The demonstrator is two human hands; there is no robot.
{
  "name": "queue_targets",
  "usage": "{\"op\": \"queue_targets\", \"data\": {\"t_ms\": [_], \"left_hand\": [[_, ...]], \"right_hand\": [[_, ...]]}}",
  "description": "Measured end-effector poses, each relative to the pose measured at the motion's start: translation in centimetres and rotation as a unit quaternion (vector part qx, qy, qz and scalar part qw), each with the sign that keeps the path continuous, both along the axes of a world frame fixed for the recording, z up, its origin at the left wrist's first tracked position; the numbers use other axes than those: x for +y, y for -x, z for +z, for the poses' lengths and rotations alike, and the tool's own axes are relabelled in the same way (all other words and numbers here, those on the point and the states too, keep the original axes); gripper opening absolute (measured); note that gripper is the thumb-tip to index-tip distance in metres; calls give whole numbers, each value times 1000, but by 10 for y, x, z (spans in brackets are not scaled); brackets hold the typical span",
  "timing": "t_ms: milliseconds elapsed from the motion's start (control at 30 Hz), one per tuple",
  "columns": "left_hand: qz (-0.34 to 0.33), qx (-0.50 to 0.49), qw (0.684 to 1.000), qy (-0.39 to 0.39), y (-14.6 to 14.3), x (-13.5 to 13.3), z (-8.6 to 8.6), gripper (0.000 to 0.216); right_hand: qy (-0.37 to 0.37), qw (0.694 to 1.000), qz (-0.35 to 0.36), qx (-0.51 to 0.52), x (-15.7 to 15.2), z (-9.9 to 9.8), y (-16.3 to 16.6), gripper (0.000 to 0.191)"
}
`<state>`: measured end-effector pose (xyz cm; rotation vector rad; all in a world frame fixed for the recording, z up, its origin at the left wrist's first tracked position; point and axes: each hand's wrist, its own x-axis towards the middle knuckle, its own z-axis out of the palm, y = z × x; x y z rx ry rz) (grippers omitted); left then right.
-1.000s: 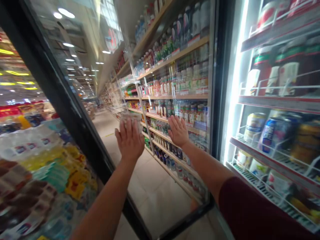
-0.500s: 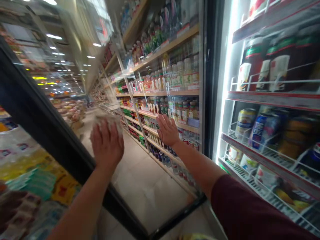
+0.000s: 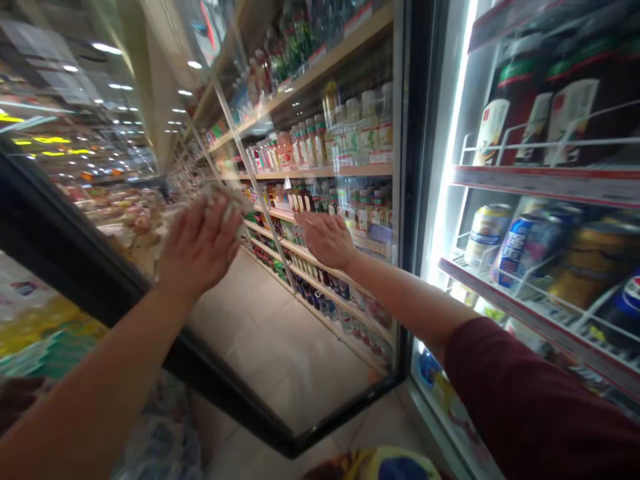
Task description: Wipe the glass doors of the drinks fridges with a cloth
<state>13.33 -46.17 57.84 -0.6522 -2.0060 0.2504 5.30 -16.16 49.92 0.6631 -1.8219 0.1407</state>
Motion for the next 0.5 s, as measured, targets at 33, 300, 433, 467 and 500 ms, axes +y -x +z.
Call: {"op": "queue_targets", "data": {"t_ms": [33,300,433,467,500], "left_hand": [[-2,26,1000,-7,0,0,21,64],[26,35,997,-63,15,64,44,65],[-12,-34,995,95,23,91,82,62],[-14,-24,994,104,24,90,104,65],[-5,-7,996,90,26,85,128,68]], "right_hand": [[0,1000,-4,6,10,10,3,55],[14,1000,-6,3,44,27,26,63],[10,1000,1,-3,42,23,28,63],[9,1000,2,-2,43,23,27,63],[9,1000,3,-1,43,24,27,63]]}}
